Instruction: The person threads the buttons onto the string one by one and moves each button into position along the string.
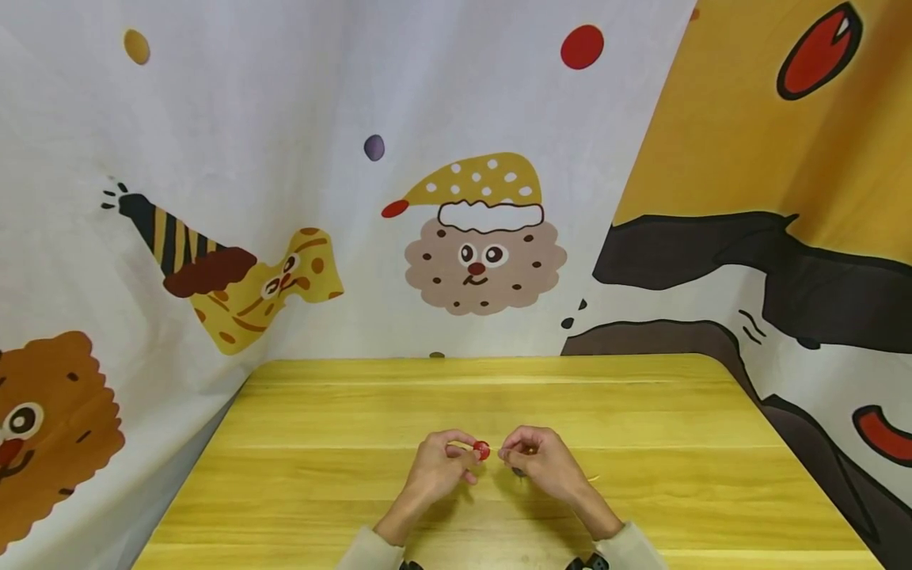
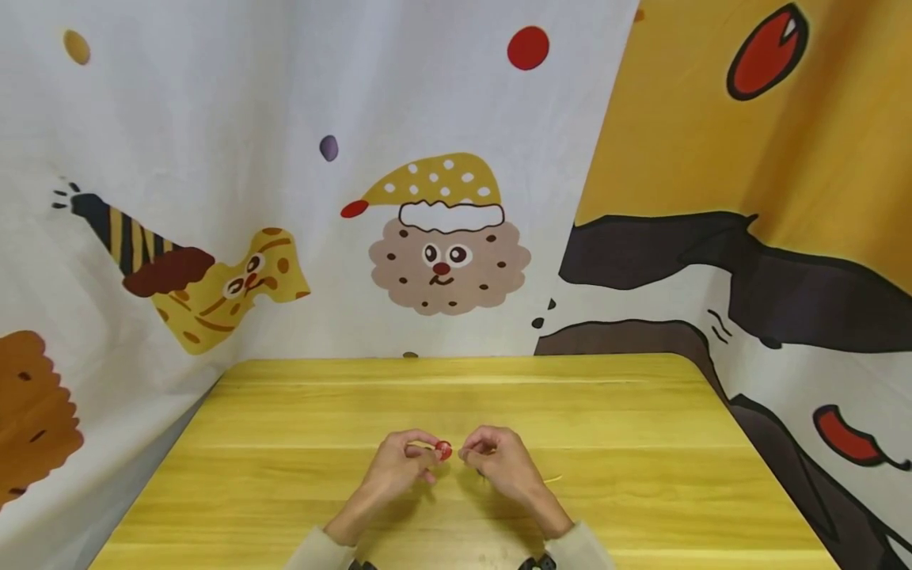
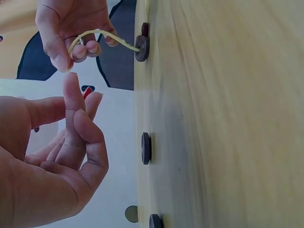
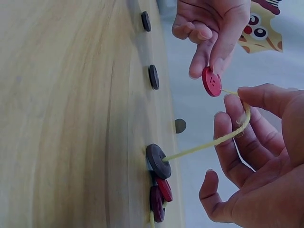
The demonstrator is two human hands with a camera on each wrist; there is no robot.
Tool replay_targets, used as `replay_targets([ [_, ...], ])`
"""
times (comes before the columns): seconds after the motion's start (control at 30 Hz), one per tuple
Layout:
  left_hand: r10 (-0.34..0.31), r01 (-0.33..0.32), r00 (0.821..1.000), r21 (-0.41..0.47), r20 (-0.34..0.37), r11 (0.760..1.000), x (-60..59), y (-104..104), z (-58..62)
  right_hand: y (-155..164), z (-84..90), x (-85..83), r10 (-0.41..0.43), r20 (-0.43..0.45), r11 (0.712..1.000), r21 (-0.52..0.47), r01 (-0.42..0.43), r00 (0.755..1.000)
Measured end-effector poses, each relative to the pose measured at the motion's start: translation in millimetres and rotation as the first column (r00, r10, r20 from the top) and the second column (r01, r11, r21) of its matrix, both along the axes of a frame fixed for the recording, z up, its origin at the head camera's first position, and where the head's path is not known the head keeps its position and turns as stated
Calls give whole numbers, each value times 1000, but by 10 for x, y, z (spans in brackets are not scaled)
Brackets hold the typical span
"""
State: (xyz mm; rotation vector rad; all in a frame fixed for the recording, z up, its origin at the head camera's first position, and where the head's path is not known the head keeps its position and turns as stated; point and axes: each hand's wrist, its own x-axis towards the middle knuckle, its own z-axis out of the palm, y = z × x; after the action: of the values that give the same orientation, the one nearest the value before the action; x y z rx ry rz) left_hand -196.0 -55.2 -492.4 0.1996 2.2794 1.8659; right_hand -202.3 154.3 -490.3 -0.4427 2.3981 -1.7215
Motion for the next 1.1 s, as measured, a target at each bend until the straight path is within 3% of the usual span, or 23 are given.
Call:
replay_targets([
  [0.37,3,-3,1000,11,15,1000,-9,5,-8,-96,332,170,-10,-30,1000,20,11,999],
  [0.9,-2,2,999,-2,32,1000,-12,12,-14,-109,321,164,-20,-27,999,43,21,999],
  [1.1,-1,2,999,-4,40,1000,-15,14,-9,-87,127,76,-20,-24,998,55,21,1000],
])
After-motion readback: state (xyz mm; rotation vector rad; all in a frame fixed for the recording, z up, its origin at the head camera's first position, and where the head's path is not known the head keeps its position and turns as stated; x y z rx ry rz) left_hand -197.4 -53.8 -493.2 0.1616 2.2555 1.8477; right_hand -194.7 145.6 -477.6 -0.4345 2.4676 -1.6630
